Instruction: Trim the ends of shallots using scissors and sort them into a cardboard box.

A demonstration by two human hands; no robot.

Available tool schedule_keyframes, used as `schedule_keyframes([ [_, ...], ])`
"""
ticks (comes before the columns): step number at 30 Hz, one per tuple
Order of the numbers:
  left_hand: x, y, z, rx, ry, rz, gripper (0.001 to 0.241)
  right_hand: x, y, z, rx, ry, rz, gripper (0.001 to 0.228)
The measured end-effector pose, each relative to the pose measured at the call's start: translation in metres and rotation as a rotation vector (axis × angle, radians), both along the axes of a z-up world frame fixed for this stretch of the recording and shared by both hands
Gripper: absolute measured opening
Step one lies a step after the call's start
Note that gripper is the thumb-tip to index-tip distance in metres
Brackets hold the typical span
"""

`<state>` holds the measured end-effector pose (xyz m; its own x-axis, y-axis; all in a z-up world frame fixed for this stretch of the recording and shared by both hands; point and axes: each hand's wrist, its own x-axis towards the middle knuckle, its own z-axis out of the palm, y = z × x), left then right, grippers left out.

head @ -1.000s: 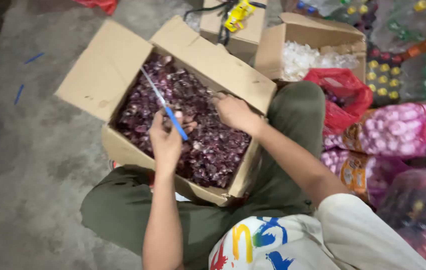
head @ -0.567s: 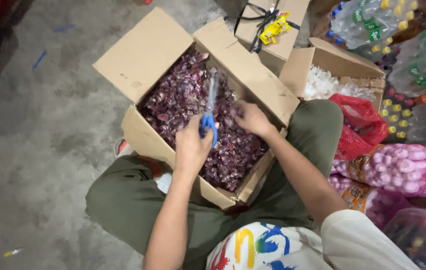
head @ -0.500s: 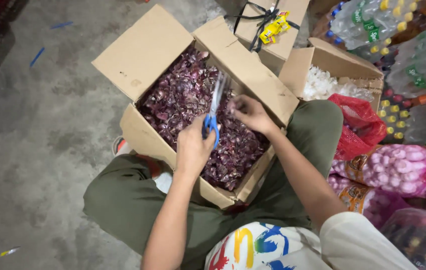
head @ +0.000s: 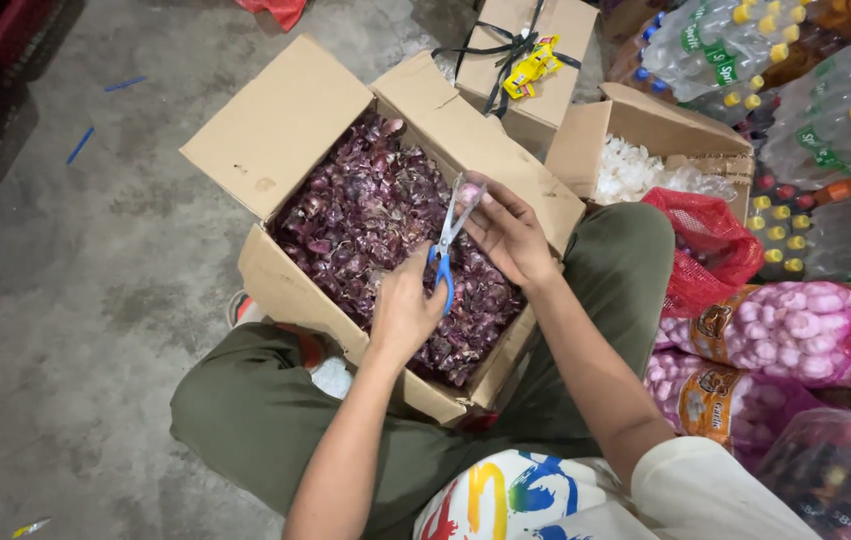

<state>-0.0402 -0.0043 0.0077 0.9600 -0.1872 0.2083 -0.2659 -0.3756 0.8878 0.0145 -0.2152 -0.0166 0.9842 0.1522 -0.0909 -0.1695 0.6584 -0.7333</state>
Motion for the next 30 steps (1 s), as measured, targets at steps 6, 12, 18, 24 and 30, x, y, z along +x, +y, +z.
schedule_keyframes([
  [6,-0.003,-0.004,-0.007,-0.057,-0.03,0.002,0.047,-0.007,0.003,-0.018,0.115,-0.01,0.064,0.038],
  [12,-0.002,-0.006,0.013,0.028,-0.052,0.035,0.055,-0.015,0.008,-0.029,0.077,0.038,0.059,0.036],
  [18,0.0,-0.007,0.019,0.111,0.212,0.008,0.041,-0.017,0.012,-0.023,0.057,0.053,0.03,0.034],
  [24,0.002,-0.002,0.016,0.093,0.095,-0.018,0.051,-0.018,0.003,-0.031,0.148,0.068,0.022,0.026],
  [30,0.002,-0.001,0.008,0.236,-0.01,-0.071,0.064,-0.016,0.001,-0.046,0.232,0.121,0.046,0.025],
])
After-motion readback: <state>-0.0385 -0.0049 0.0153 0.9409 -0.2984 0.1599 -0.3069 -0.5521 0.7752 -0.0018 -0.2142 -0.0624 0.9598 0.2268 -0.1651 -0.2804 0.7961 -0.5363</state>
